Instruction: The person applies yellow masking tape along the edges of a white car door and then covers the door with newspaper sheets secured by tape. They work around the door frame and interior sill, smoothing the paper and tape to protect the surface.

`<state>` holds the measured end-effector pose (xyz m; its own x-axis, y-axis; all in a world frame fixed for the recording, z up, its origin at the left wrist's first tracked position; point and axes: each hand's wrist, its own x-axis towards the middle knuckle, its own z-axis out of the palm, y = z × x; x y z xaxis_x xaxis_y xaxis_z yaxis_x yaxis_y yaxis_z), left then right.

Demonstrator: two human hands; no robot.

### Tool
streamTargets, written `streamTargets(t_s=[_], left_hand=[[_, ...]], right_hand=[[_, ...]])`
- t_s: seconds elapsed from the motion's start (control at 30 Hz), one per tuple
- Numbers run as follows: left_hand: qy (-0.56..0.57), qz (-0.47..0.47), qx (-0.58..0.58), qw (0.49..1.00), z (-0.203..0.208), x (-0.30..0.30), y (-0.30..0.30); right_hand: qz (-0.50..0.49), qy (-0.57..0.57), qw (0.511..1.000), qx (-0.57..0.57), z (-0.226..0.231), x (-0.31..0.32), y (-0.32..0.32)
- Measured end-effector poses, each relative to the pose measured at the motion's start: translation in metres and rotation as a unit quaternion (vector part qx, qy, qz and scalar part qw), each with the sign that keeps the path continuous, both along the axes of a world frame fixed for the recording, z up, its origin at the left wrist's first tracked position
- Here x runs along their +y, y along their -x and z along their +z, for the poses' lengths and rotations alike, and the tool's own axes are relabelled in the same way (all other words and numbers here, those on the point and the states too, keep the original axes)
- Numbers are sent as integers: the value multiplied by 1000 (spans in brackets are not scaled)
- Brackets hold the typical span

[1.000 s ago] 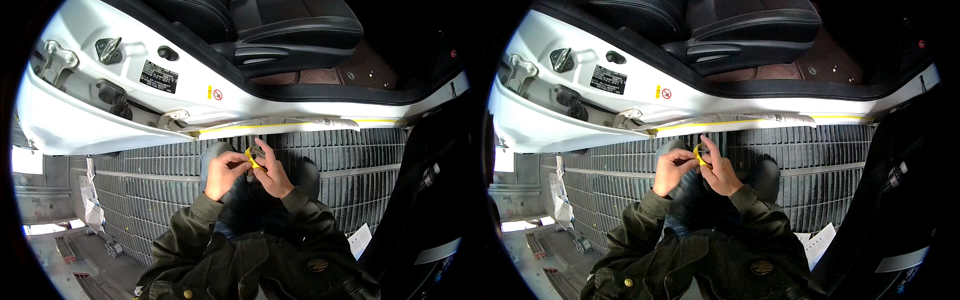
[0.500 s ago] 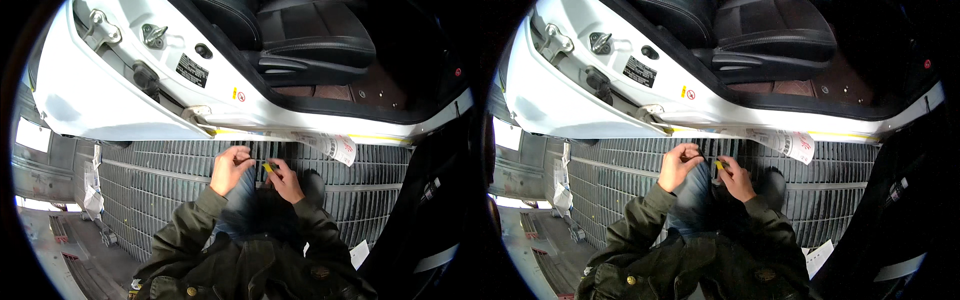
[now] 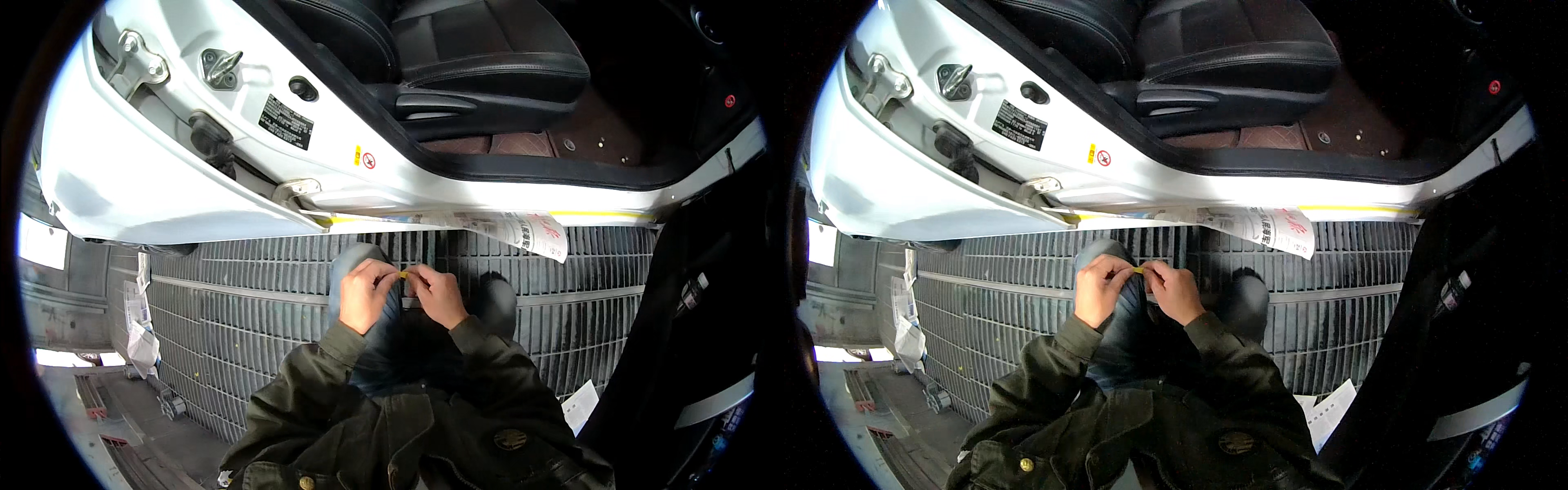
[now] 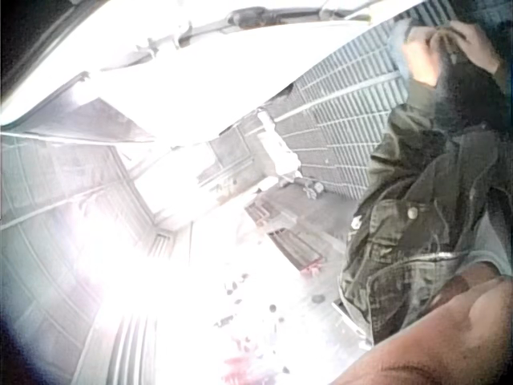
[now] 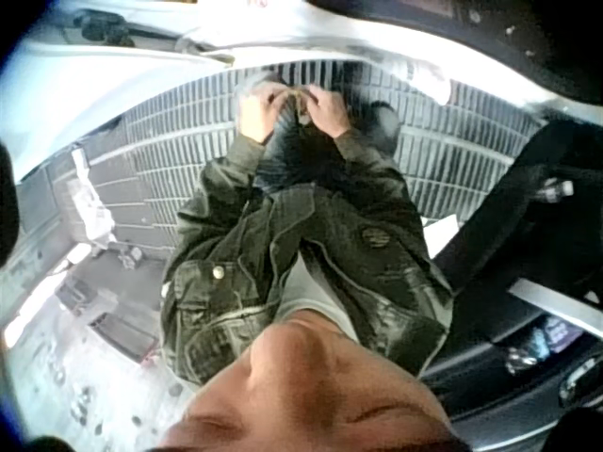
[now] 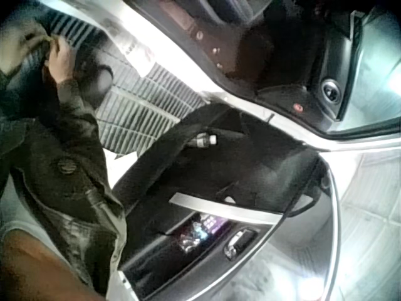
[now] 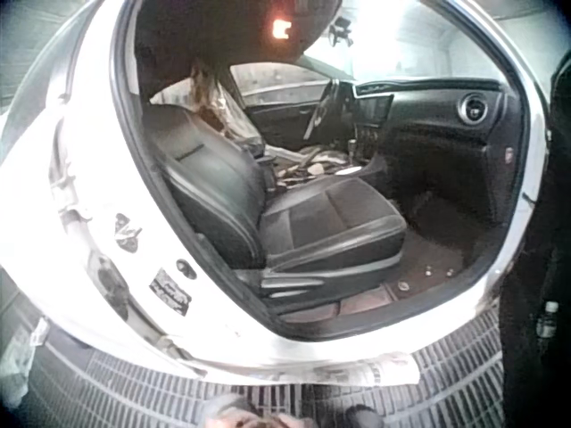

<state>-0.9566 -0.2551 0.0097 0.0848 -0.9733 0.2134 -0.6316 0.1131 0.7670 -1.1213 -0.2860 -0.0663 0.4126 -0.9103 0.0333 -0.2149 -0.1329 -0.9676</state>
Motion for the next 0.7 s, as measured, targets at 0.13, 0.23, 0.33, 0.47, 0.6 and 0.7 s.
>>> streamTargets(t_s=[0.13, 0.23, 0.33, 0.47, 0.6, 0.7], left_hand=[[45, 5, -2, 999, 4, 2, -3], [105, 90, -4, 990, 29, -11, -14], [107, 66, -67, 990, 41, -32, -40], [65, 69, -102, 990, 33, -47, -68], [59, 69, -137, 986, 28, -65, -73], [33, 105, -183, 977, 23, -75, -79]], right_hand=[[-75, -34, 991, -106, -11, -3, -12], [-235, -281, 892, -266, -36, -24, 15], [-193, -252, 915, -249, -29, -22, 26], [-159, -255, 927, -227, -24, -13, 13], [-145, -259, 929, -219, -30, -6, 9], [-153, -267, 929, -208, -26, -3, 7]])
